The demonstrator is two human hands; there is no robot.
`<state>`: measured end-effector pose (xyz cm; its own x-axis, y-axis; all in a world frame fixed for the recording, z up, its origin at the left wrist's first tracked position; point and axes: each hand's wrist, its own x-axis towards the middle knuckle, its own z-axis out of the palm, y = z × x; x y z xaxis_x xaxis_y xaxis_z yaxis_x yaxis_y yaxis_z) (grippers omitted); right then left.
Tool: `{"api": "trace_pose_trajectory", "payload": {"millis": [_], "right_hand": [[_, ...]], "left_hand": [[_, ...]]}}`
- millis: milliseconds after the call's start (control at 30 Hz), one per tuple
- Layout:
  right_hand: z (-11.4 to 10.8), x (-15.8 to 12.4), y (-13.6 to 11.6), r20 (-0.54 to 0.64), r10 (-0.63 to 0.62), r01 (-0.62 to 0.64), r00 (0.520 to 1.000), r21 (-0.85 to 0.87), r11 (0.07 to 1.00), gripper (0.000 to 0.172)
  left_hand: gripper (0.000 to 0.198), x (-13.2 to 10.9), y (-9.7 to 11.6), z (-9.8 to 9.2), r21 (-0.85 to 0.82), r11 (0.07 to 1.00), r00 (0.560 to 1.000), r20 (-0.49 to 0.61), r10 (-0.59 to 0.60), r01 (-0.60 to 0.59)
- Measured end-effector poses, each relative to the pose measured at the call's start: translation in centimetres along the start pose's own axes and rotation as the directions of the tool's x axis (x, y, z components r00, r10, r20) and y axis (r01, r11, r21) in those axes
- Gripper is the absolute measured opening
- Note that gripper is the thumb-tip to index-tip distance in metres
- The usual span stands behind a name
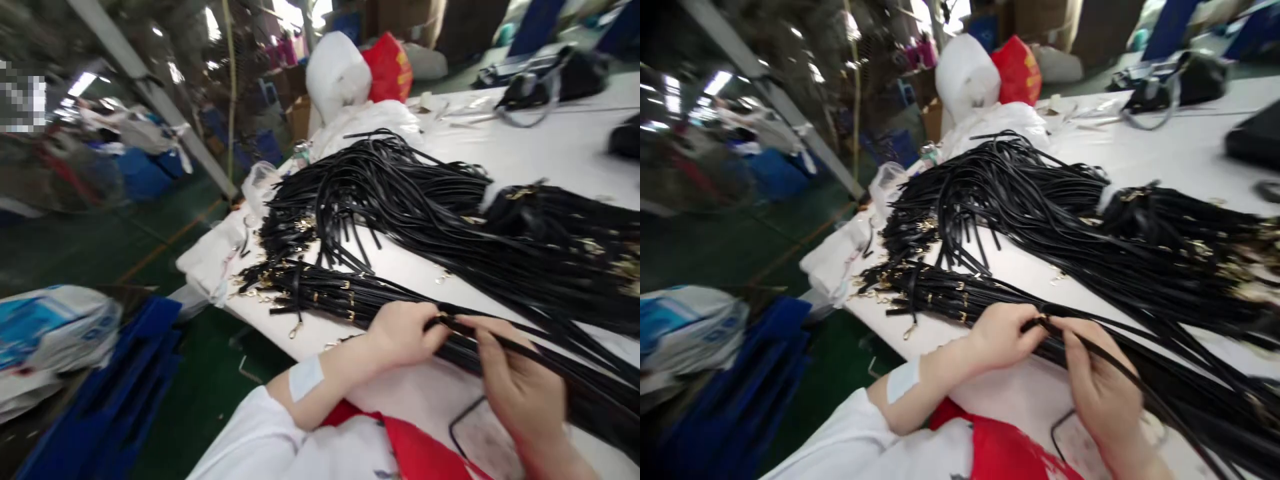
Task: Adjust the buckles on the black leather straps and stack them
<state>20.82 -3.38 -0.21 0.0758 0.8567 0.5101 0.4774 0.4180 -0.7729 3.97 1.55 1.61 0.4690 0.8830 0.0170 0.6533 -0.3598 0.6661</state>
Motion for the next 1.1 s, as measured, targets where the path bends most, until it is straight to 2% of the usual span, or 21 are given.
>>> {"api": "trace_pose_trajectory", "payload": {"millis": [33,67,167,233,300,400,500,700,900,1100], "right_hand": [[-0.1,0.2,-0.1,0.011,0.05,-0.049,0.999,-0.011,0.999,0.024],[-0.2,0.3,0.0,-0.002,0.153,-0.153,0.988,-0.006,0.988,0.027],[0.1,0.4,1.1,0.002,0.439,-0.435,0.899,0.143,0.889,0.036],[0.3,0.3,1.9,0.032,0.557,-0.541,0.83,0.291,0.789,0.04],[0.7,0.2,2.4,0.07,0.613,-0.582,0.787,0.413,0.701,0.041],[1.1,0.2,2.8,0.113,0.631,-0.589,0.767,0.514,0.624,0.039],[1.2,0.3,3.0,0.125,0.632,-0.585,0.765,0.547,0.599,0.037],[0.9,0.1,3.3,0.127,0.589,-0.528,0.798,0.619,0.582,0.046],[0.8,-0.4,3.7,0.076,0.566,-0.539,0.821,0.431,0.723,0.039],[0.9,-0.8,3.4,0.081,0.526,-0.513,0.847,0.385,0.767,0.035]], "left_hand": [[0.02,0.1,0.0,-0.2,-0.015,1.0,1.0,0.005,-0.01,0.01],[0.017,0.2,-0.1,-0.3,-0.045,0.999,1.0,0.018,-0.002,0.002],[0.016,0.7,-0.3,-0.6,-0.148,0.988,0.995,0.078,0.061,-0.049],[0.019,1.0,-0.4,-0.6,-0.181,0.982,0.991,0.115,0.075,-0.054],[0.021,1.2,-0.5,-0.6,-0.176,0.984,0.99,0.131,0.059,-0.035],[0.025,1.4,-0.6,-0.4,-0.15,0.989,0.992,0.124,0.035,-0.017],[0.026,1.6,-0.8,-0.1,-0.145,0.989,0.994,0.11,0.026,-0.009],[0.025,1.8,-0.9,0.2,-0.173,0.985,0.998,0.06,0.014,-0.004],[0.021,1.3,0.1,0.1,-0.165,0.986,1.0,-0.017,-0.009,0.006],[0.018,1.2,0.5,0.3,-0.192,0.981,1.0,-0.026,-0.016,0.011]]}}
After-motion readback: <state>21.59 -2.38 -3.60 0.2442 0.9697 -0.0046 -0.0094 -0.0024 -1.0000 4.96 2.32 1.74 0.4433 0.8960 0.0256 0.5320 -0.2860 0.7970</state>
